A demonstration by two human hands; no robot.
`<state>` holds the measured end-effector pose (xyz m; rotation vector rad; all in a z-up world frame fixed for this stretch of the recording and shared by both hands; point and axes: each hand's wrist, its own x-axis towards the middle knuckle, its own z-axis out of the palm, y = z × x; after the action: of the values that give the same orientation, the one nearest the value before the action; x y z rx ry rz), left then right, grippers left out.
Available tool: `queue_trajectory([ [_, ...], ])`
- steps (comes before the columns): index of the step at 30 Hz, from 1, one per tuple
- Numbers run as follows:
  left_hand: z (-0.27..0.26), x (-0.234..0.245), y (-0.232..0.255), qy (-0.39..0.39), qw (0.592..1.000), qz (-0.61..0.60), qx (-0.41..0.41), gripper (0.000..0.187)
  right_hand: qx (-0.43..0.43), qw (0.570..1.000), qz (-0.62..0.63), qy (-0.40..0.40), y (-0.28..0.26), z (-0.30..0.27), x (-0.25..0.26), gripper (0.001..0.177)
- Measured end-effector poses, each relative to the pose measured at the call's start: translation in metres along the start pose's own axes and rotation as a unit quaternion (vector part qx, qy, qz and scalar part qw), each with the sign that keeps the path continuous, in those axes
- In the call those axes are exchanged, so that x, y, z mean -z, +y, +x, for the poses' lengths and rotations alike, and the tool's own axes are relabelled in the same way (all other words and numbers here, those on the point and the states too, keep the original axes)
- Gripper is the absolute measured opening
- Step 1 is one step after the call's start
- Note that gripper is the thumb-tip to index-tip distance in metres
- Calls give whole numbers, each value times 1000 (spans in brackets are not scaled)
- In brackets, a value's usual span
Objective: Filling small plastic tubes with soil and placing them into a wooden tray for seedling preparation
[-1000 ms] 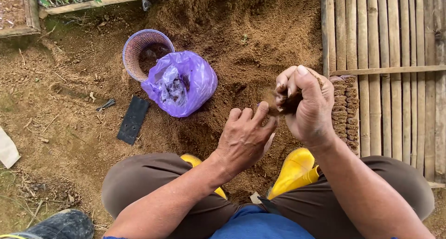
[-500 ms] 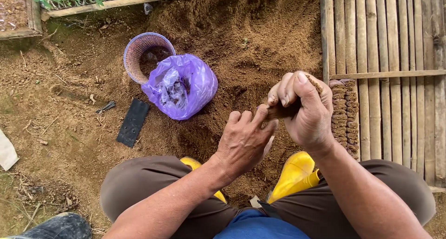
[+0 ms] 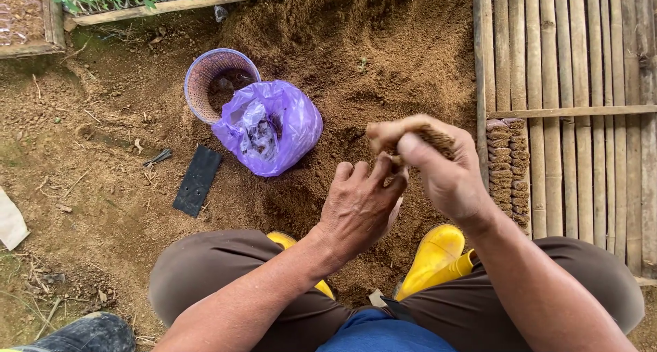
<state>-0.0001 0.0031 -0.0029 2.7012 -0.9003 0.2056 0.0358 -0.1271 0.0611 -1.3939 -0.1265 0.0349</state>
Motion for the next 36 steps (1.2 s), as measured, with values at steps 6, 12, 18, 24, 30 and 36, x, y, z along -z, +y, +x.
queue_trajectory([
  [6,13,29,-14,-38,997,-15,58,27,-208,849,-466,-133,8,22,33,72],
  [12,8,19,-18,5,998,1,56,34,-181,841,-474,-190,38,14,14,50],
  [18,3,11,-23,42,997,4,57,47,-103,879,-432,-170,63,10,28,34],
  [24,14,32,-18,157,959,-198,126,45,-94,894,-416,-140,60,10,45,22],
  [30,17,7,-50,-20,654,-660,370,67,-53,903,-405,-136,28,19,32,19],
  [36,16,-36,-42,-40,584,-748,312,55,-56,900,-403,-154,14,14,21,23],
])
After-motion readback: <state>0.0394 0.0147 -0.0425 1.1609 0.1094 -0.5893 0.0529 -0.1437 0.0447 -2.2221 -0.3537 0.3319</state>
